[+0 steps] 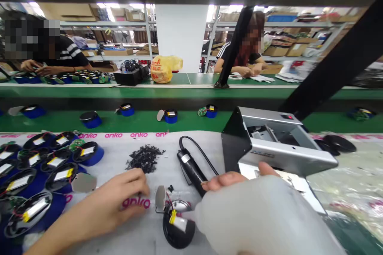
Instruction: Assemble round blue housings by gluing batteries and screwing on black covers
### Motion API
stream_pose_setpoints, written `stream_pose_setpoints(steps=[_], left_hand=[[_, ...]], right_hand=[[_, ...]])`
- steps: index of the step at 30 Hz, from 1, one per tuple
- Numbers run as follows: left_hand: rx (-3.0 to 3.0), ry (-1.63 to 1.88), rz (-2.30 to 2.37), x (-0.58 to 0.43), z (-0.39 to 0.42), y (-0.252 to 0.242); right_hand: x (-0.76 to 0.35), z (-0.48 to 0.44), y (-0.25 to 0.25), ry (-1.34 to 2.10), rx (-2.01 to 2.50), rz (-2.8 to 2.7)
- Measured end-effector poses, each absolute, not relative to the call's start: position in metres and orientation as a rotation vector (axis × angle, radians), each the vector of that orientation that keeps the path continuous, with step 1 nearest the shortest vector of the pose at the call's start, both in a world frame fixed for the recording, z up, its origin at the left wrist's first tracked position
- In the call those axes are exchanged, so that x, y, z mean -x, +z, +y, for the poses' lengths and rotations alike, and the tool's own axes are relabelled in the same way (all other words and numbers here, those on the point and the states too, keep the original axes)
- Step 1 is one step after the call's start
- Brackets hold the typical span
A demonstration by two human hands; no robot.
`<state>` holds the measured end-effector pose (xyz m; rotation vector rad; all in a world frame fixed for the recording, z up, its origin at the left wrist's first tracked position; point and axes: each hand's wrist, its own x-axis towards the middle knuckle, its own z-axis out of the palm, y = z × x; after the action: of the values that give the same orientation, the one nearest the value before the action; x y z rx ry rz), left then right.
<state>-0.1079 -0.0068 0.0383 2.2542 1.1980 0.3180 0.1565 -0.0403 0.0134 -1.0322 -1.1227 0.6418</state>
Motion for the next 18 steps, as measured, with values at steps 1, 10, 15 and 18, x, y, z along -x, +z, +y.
stream_pose_setpoints(steps=[1,10,15,18], left_hand=[[-2.234,0.373,1.185,0.102,-0.009,0.037],[-2.235,0.413,0.969,0.066,-0.012,0.001],[-2.204,0.398,0.979,0.068,-0.013,0.004],[-2.195,0.375,0.981,0.067,-0.013,0.013]], right_hand=[[-0.150,-0.043,0.019,0.665,1.016,-1.080],[-0.145,-0.049,0.023,0.777,1.036,-1.002],[-0.142,-0.048,0.024,0.844,1.092,-0.889],[-0.140,-0.046,0.026,0.860,1.051,-0.810]])
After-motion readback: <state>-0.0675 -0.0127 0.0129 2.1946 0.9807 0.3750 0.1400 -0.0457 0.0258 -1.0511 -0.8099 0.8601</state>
